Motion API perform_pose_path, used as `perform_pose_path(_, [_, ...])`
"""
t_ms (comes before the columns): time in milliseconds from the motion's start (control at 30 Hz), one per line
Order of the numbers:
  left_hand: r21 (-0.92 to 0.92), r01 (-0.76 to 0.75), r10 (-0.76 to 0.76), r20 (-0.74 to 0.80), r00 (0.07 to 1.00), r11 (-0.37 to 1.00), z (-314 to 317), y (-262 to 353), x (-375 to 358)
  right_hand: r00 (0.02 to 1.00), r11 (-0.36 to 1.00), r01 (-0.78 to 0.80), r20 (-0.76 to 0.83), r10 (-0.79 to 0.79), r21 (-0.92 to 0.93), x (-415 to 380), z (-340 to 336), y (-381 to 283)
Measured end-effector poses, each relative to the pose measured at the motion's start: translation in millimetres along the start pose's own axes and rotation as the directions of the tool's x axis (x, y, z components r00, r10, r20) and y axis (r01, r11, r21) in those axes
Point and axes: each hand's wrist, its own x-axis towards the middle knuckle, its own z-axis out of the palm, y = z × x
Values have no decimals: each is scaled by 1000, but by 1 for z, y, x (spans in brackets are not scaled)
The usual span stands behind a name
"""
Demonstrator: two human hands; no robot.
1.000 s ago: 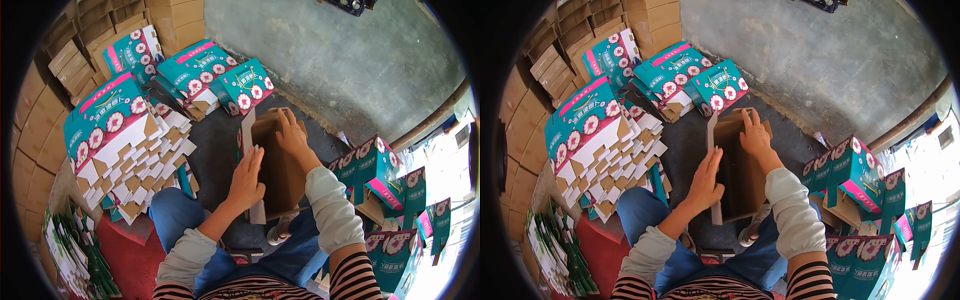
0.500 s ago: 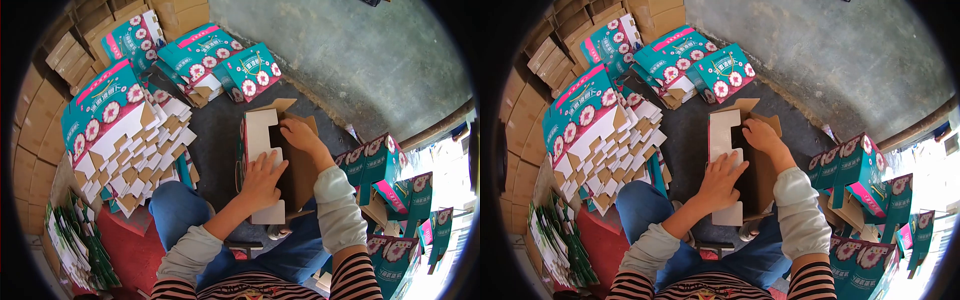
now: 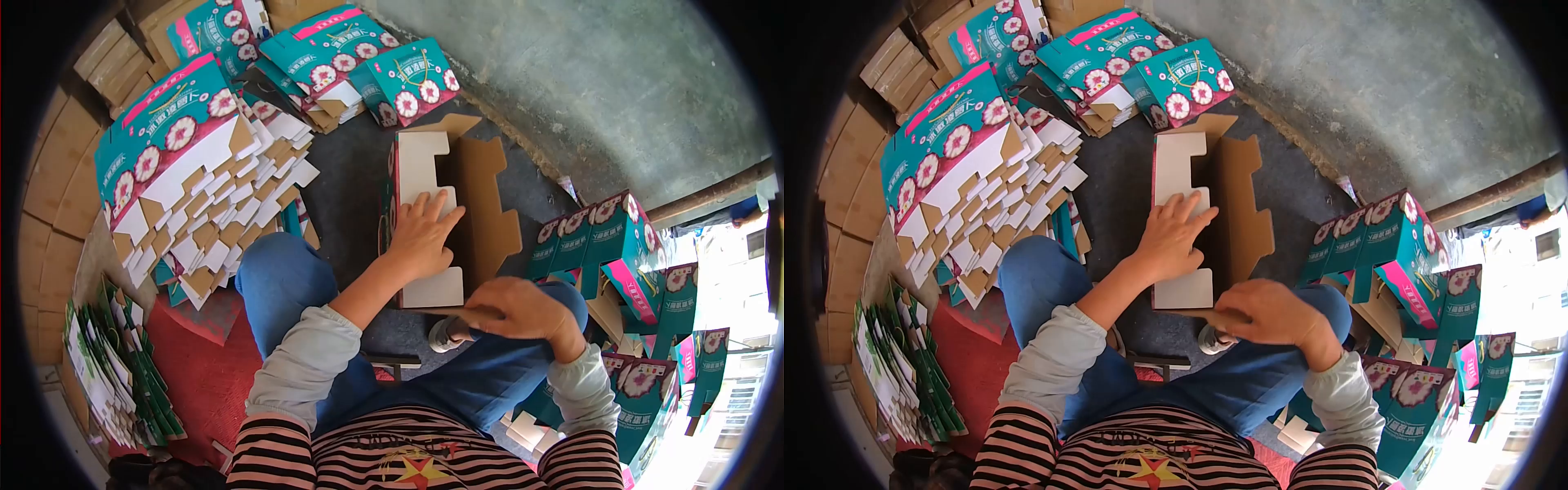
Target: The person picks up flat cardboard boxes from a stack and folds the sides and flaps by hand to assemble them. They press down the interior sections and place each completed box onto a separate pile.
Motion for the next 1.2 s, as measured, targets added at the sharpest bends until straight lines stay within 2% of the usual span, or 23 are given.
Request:
perform_pose_path(100, [102,-25,24,11,1000,995,15,-2,-6,971,976,158,-156,-181,-147,-5,18,-8])
perform_pose_path(133, [134,-38,36,13,999,990,20,-2,-8,971,968,149,-155,-182,-202,-4,17,-12])
perform_pose_path(233, [79,-28,32,-44,999,996,28,-4,-10,966,949,95,-202,-161,-302,4,23,-2])
perform_pose_path(333, [14,-40,42,-106,993,999,31,-7,-13,978,956,-123,-197,72,-265,13,14,3])
perform_pose_path(400, [-60,-70,57,-185,981,996,31,-9,-13,950,924,-217,-287,125,-315,23,17,10])
perform_pose_path(433, [-117,-42,20,-177,984,992,30,-9,-14,930,903,-268,-334,152,-335,29,19,16])
perform_pose_path(500, [-229,16,-52,-154,987,973,28,-8,-19,941,861,-257,-316,121,-438,42,22,28])
perform_pose_path(633, [-65,-70,54,-214,975,995,20,8,-42,964,822,-207,-256,77,-531,57,21,45])
perform_pose_path(733, [37,-68,73,-143,987,997,23,19,-56,964,891,-267,-118,240,-368,71,-3,62])
perform_pose_path(800, [51,-50,56,-116,992,997,26,34,-61,870,964,-248,-460,178,-97,88,-8,97])
perform_pose_path(833, [107,-110,121,-108,987,988,27,39,-63,730,955,-248,-679,75,-161,108,-6,124])
perform_pose_path(867, [163,-169,186,-96,978,972,29,44,-64,538,939,-264,-842,-44,-218,126,-8,145])
perform_pose_path(900, [217,-227,249,-78,965,949,32,48,-65,465,964,-247,-885,24,-103,135,-18,149])
perform_pose_path(933, [122,-221,232,-86,969,968,37,55,-67,394,976,-218,-914,99,12,142,-29,150])
perform_pose_path(967, [103,-204,213,-81,974,973,42,59,-69,324,976,-181,-929,178,124,148,-37,150])
perform_pose_path(1067, [67,-152,159,-103,982,986,55,69,-73,639,951,-307,-732,236,38,142,-55,148])
perform_pose_path(1167, [-7,-10,10,-47,999,1000,42,92,-65,768,901,-414,-580,270,-128,146,-56,143])
perform_pose_path(1200, [18,16,-15,-41,999,1000,45,97,-59,811,895,-357,-564,154,-268,146,-52,148])
